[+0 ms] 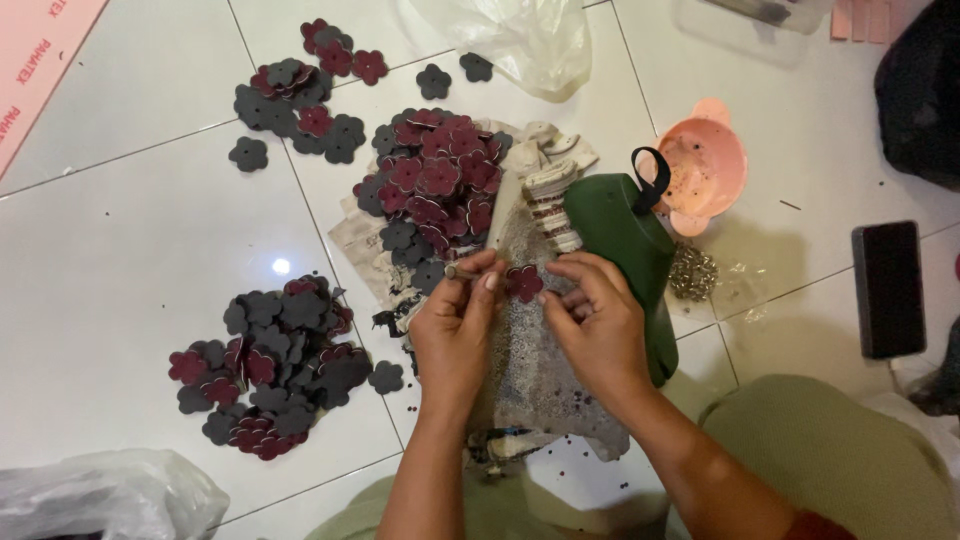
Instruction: The person sits on the floor and glues flower-shaped fabric cutouts onto the strap of a green shoe upper. They pick up each flower piece, apply glue with a small stick-like tool, press the flower onto the shoe, and set the finished shoe aside before starting another one.
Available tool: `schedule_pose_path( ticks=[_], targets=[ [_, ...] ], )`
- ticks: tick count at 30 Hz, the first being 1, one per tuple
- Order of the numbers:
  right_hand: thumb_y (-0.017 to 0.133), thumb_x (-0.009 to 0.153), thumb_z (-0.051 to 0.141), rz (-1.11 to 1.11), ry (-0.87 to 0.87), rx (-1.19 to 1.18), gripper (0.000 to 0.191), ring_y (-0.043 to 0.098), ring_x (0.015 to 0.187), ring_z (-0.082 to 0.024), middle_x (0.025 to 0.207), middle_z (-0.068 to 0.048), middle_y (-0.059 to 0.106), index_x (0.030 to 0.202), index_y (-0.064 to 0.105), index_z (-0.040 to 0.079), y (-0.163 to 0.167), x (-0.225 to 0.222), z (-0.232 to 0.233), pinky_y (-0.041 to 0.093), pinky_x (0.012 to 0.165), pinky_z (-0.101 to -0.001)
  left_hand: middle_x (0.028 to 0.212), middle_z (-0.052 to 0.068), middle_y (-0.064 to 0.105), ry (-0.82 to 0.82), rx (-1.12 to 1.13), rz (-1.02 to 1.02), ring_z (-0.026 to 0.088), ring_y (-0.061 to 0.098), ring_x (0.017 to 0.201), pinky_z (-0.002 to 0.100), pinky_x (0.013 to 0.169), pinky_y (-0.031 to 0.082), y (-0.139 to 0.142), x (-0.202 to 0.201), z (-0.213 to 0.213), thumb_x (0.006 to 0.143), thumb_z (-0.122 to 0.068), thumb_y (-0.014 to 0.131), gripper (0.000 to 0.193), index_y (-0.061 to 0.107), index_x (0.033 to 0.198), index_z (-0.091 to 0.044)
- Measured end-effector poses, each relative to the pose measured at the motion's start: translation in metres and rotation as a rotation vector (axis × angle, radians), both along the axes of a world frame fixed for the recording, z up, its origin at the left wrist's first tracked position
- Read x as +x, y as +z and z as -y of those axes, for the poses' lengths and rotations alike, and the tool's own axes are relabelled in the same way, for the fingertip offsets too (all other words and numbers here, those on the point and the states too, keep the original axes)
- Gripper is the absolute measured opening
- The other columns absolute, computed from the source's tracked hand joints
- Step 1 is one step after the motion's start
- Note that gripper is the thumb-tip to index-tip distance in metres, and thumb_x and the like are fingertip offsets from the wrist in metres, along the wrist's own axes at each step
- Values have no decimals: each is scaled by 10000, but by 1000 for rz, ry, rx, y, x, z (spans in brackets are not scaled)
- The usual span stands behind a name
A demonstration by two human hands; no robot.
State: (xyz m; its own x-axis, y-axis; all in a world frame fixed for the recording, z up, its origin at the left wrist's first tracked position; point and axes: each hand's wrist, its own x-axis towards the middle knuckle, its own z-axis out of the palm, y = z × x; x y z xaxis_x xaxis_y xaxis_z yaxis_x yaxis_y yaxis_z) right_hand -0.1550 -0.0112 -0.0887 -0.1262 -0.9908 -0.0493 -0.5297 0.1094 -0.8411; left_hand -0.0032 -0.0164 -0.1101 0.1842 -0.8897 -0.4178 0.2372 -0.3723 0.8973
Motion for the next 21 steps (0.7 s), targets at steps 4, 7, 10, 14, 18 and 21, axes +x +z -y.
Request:
schedule_pose_path(
  ticks=[4, 7, 10, 14, 18, 21],
  targets=[
    [760, 861, 24, -9, -10, 10, 296, 680, 765, -83, 1254, -66, 652, 1152, 708, 34, 0, 1, -1, 565, 650, -233, 1005, 18, 788, -8, -56, 106, 41, 675, 855, 217, 760, 573, 6, -1, -2, 980, -109, 689, 238, 759, 1194, -31],
    [762, 860, 24, -23, -3, 3, 306, 681, 778, -87, 1253, -71, 651, 1161, 708, 36, -1, 1, 0, 569, 665, -239, 1000, 14, 803, -50, -93, 160, 46, 716, 903, 220, 802, 578, 11, -2, -3, 969, -102, 688, 241, 748, 1192, -31],
    [754, 856, 9, -22, 16, 12, 328, 683, 790, -94, 1259, -79, 645, 1178, 699, 38, 2, 0, 0, 566, 669, -242, 1015, 41, 812, -75, -186, 267, 70, 745, 915, 237, 802, 592, 16, -3, -4, 968, -98, 700, 234, 743, 1195, -59],
    [747, 873, 26, -49, 74, 23, 410, 715, 875, -137, 1248, -73, 655, 1272, 664, 68, 23, -3, -9, 592, 713, -258, 1005, 88, 802, -137, -312, 597, 135, 789, 855, 276, 738, 607, 23, -8, -5, 943, -114, 746, 227, 751, 1170, -115],
    [755, 859, 52, -399, -81, -309, 487, 633, 1076, -338, 1271, -163, 602, 1319, 597, 17, 42, -19, -19, 534, 864, -396, 1027, 108, 788, -167, -454, 787, 229, 771, 880, 335, 765, 607, 30, -14, -6, 937, -95, 751, 246, 737, 1180, -132],
    [793, 748, 135, -367, -173, -201, 636, 618, 1017, -390, 1166, -236, 601, 1304, 542, -46, 31, -40, -12, 502, 870, -476, 1107, 118, 769, -185, -550, 847, 269, 756, 981, 359, 837, 603, 33, -16, -6, 906, -10, 706, 340, 718, 1227, -121]
  ],
)
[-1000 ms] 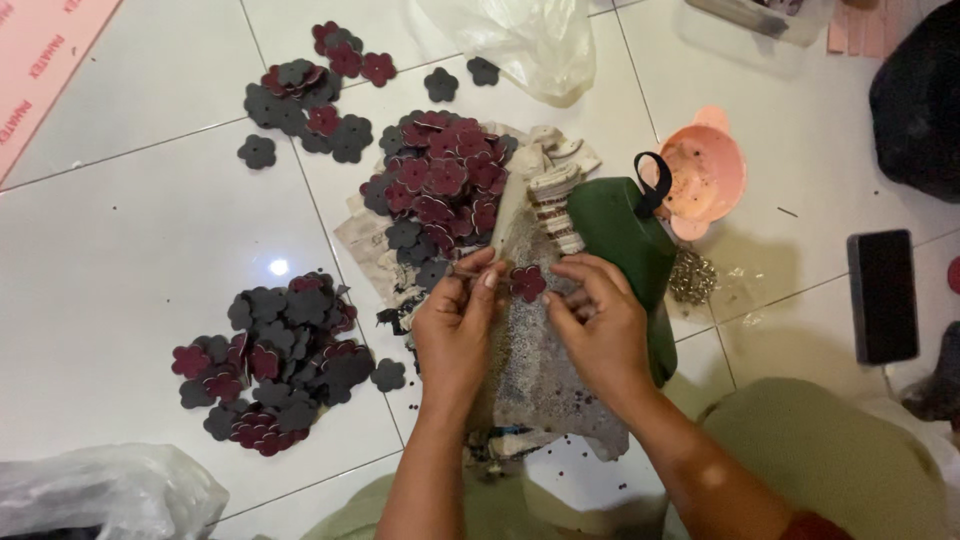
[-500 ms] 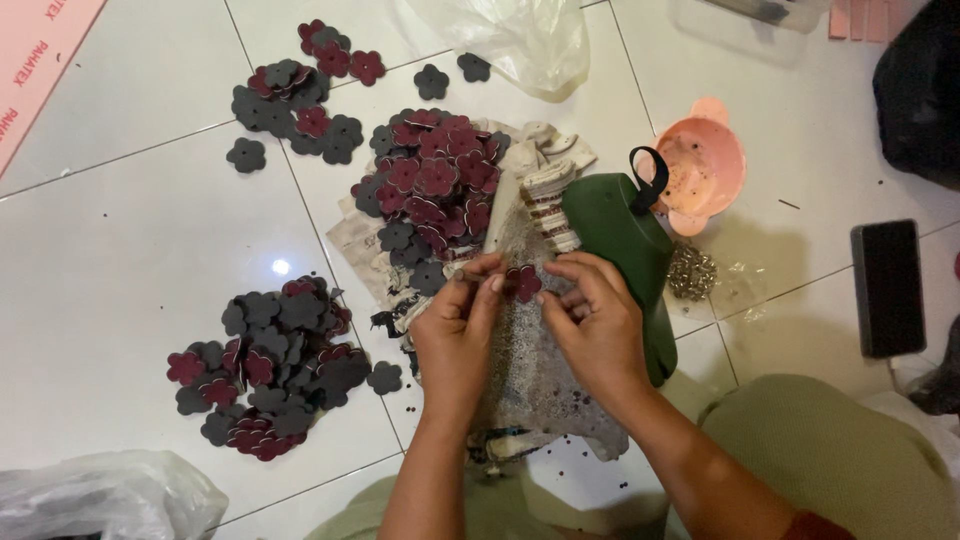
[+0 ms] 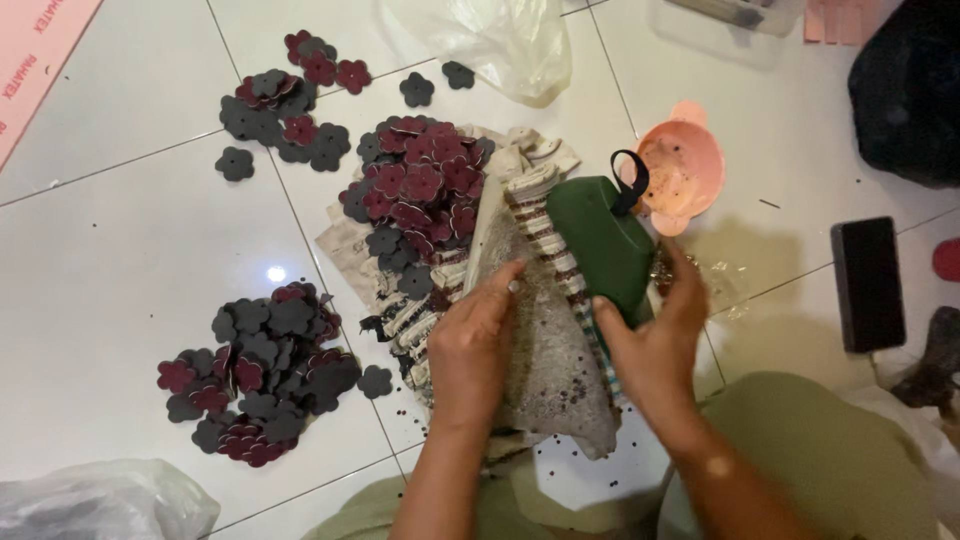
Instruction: The person sits on the floor and glues flower-shaped fabric cutouts onto the strap of a green shoe upper. They pick up each flower piece, apply glue with a small stick-like tool, press the flower onto the shoe, and set the finished shoe aside before starting another one.
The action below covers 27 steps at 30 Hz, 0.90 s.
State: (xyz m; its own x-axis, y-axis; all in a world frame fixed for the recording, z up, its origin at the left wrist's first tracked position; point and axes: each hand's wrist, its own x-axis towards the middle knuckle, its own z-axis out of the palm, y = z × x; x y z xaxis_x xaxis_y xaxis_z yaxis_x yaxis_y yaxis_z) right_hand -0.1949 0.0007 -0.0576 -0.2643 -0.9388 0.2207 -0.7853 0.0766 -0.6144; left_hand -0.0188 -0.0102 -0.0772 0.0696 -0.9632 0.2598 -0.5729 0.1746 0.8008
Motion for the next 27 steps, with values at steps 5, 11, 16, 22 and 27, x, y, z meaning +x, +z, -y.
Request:
schedule_pose_path(
  ticks=[5, 11, 16, 22, 27],
  targets=[
    [908, 669, 261, -58, 30, 296, 607, 656, 1003, -414, 1039, -229, 690, 1150, 642, 2, -44, -31, 8, 500, 869, -498, 1161, 107, 757, -39, -33, 60, 271, 744, 1040, 371, 865, 590, 1, -2, 2, 868, 41, 658, 406, 701, 1246, -99],
    [851, 659, 251, 41, -112, 504, 587, 709, 1016, -384, 1064, -212, 721, 1160, 660, 10, -18, -21, 18, 543, 901, -465, 1096, 89, 768, -33, -2, 50, 259, 747, 963, 361, 799, 590, 2, -3, 6, 853, 31, 644, 414, 710, 1236, -113],
    [849, 648, 250, 151, -89, 341, 736, 684, 1038, -293, 1145, -159, 702, 1283, 568, 5, 70, -11, 12, 522, 897, -412, 1050, 95, 770, -28, -16, 61, 269, 740, 903, 378, 751, 582, 4, -4, 10, 848, 11, 663, 400, 710, 1226, -111],
    [802, 692, 244, -137, 361, 0, 757, 564, 1204, -383, 1300, -219, 603, 1346, 524, -18, 79, -34, -26, 420, 1039, -478, 1078, 109, 767, -16, -76, 54, 270, 746, 934, 380, 771, 587, -2, -5, 9, 833, 35, 638, 407, 693, 1211, -103],
    [838, 624, 255, -217, 377, 190, 825, 592, 1191, -381, 1283, -203, 616, 1350, 527, 20, 63, -35, -18, 457, 1009, -472, 992, 98, 764, -54, 97, 137, 284, 740, 917, 403, 772, 585, -7, -6, 10, 841, -3, 656, 262, 693, 1072, -121]
  ],
)
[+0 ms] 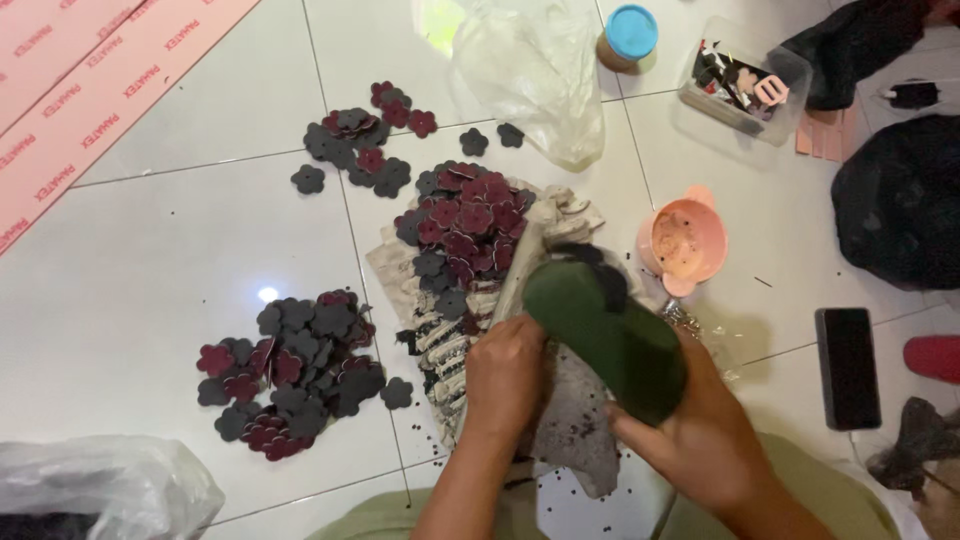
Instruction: The person sits on the floor and glues flower-shaped fabric cutouts onto the strap of a green shoe upper. They pick up each flower piece, apply glue with a small stick-like tool, press the flower onto the shoe, and set the finished shoe aside before starting another one.
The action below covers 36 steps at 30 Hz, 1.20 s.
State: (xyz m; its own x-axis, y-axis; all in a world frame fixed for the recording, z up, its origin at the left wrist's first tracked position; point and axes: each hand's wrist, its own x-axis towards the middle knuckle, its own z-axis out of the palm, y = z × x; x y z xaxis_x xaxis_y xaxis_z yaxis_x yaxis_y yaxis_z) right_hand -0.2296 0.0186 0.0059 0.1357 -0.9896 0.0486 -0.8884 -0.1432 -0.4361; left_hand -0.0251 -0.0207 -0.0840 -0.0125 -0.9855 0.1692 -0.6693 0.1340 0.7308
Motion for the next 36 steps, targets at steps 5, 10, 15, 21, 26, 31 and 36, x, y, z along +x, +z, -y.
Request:
schedule_pose_path(
  ticks=[5, 10, 15, 21, 26, 31, 36],
  targets=[
    [872, 626, 286, 278, -242, 124, 935, 573, 1277, -272, 1387, -149, 587, 1449, 490, 61, 39, -1, -4, 408, 1091, -411, 1054, 128, 768, 51, -49, -133, 314, 729, 865, 420, 713, 571, -1, 0, -3, 857, -25, 660, 337, 702, 1182, -103],
    [879, 611, 229, 149, 11, 9, 905, 461, 1345, -337, 1446, -220, 501, 1408, 503, 24, 15, 7, 2, 338, 1125, -424, 1052, 124, 762, 44, -104, -159, 309, 737, 893, 416, 726, 579, -3, 2, -3, 865, -11, 637, 358, 707, 1202, -110],
    [862, 617, 176, 154, -99, 170, 794, 637, 1143, -272, 1252, -137, 619, 1335, 547, 48, 1, 20, 11, 500, 974, -367, 904, 127, 745, 14, 87, -45, 328, 722, 846, 436, 715, 567, -3, 2, -5, 845, -76, 712, 133, 711, 972, -119],
    [777, 685, 115, 355, -248, 65, 726, 672, 1087, -279, 1255, -149, 685, 1380, 584, 33, 31, 29, -1, 515, 985, -374, 1008, 128, 760, 56, -118, -169, 318, 728, 857, 419, 704, 573, -1, 4, -4, 862, -25, 646, 318, 719, 1158, -114],
    [849, 651, 211, 210, -85, 142, 790, 640, 1097, -311, 1207, -177, 660, 1340, 512, 21, -17, 19, 11, 483, 959, -414, 891, 129, 748, 38, 119, -35, 334, 720, 823, 442, 697, 566, 3, 4, 0, 841, -127, 744, 199, 723, 1039, -138],
    [807, 697, 242, 295, -382, 142, 743, 659, 1064, -345, 1169, -212, 657, 1322, 494, -8, -59, 13, 31, 506, 923, -438, 997, 145, 763, 94, -5, -235, 335, 728, 786, 411, 656, 581, 8, 7, -2, 905, -123, 724, 223, 754, 1125, -140],
    [853, 763, 291, 118, -236, 96, 696, 632, 1040, -440, 1142, -268, 625, 1285, 529, -38, -59, 24, 51, 500, 865, -502, 998, 121, 773, 130, 40, -327, 304, 751, 804, 378, 683, 595, 12, 10, 4, 931, -186, 727, 174, 765, 1092, -132]
  ],
)
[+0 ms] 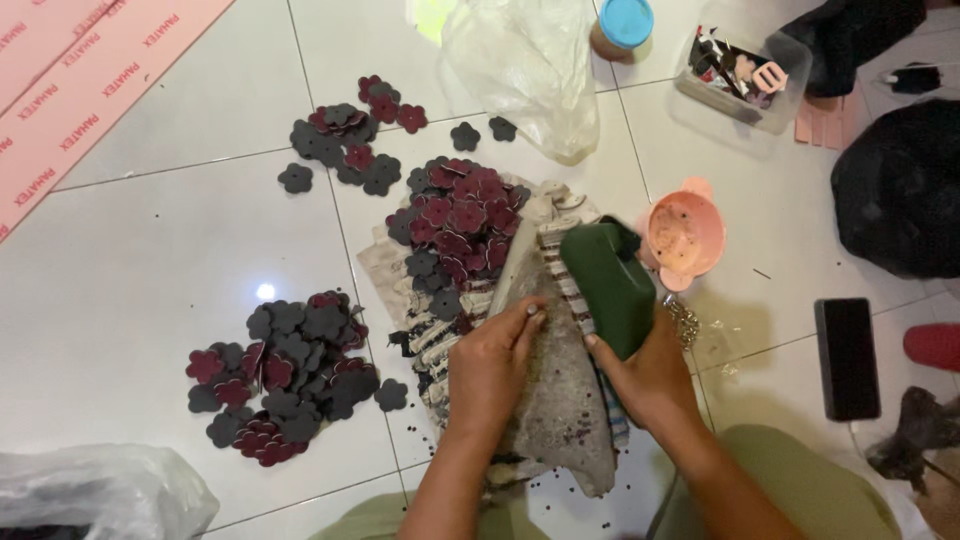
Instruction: The person sits on the floor and glues flower-shaped fabric cutouts onto the strap of a green shoe upper. They pick up each flower piece, apply glue with a small stick-like tool, press the flower onto the shoe, and set the finished shoe aside before starting another one.
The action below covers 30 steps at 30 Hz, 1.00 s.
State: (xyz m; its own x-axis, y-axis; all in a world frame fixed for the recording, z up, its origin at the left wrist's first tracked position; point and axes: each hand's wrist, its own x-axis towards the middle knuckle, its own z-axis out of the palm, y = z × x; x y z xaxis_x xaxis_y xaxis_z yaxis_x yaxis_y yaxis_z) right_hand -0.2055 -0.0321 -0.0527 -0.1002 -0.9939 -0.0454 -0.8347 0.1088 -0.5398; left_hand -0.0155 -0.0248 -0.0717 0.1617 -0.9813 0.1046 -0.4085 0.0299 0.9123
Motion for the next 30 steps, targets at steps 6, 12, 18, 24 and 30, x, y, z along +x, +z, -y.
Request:
schedule_pose_path(
  ticks=[6, 12, 18, 24, 30],
  targets=[
    [696, 949, 558, -751, -104, 444, 418, 713, 854, -330, 882, -141, 743, 1022, 702, 146, 28, -2, -8, 557, 786, -415, 919, 89, 790, 37, 89, -109, 206, 766, 731, 313, 653, 582, 8, 3, -3, 920, -145, 746, 158, 788, 1067, -107],
    [759, 859, 131, 417, 46, -9, 496, 693, 1017, -186, 1099, -122, 723, 1314, 585, 39, 21, 17, -21, 557, 893, -331, 960, 34, 823, 50, 75, -391, 117, 780, 784, 244, 711, 611, 11, 6, -7, 899, -105, 772, 133, 799, 1024, -72],
    [726, 852, -43, 941, -129, 138, 514, 678, 1048, -143, 1142, -75, 687, 1328, 547, 31, -14, 23, -22, 569, 915, -292, 985, 50, 820, -39, -5, -324, 120, 770, 837, 252, 753, 589, 9, 4, -10, 859, -94, 811, 170, 813, 1029, -87],
    [706, 893, -63, 916, -211, 164, 353, 699, 942, -139, 1035, -98, 723, 1227, 598, -21, -22, 20, -26, 578, 844, -278, 907, 15, 817, -18, 179, -407, 79, 708, 719, 228, 670, 571, 4, 0, -14, 829, -120, 829, 160, 825, 987, -90],
    [693, 869, -56, 895, -230, 252, 351, 715, 886, -152, 1000, -111, 739, 1202, 594, -6, -12, 18, -24, 615, 803, -301, 946, 4, 760, 306, 133, -800, 62, 656, 839, 227, 762, 547, -13, 7, -8, 981, -127, 729, 113, 752, 1027, -26]
  ],
)
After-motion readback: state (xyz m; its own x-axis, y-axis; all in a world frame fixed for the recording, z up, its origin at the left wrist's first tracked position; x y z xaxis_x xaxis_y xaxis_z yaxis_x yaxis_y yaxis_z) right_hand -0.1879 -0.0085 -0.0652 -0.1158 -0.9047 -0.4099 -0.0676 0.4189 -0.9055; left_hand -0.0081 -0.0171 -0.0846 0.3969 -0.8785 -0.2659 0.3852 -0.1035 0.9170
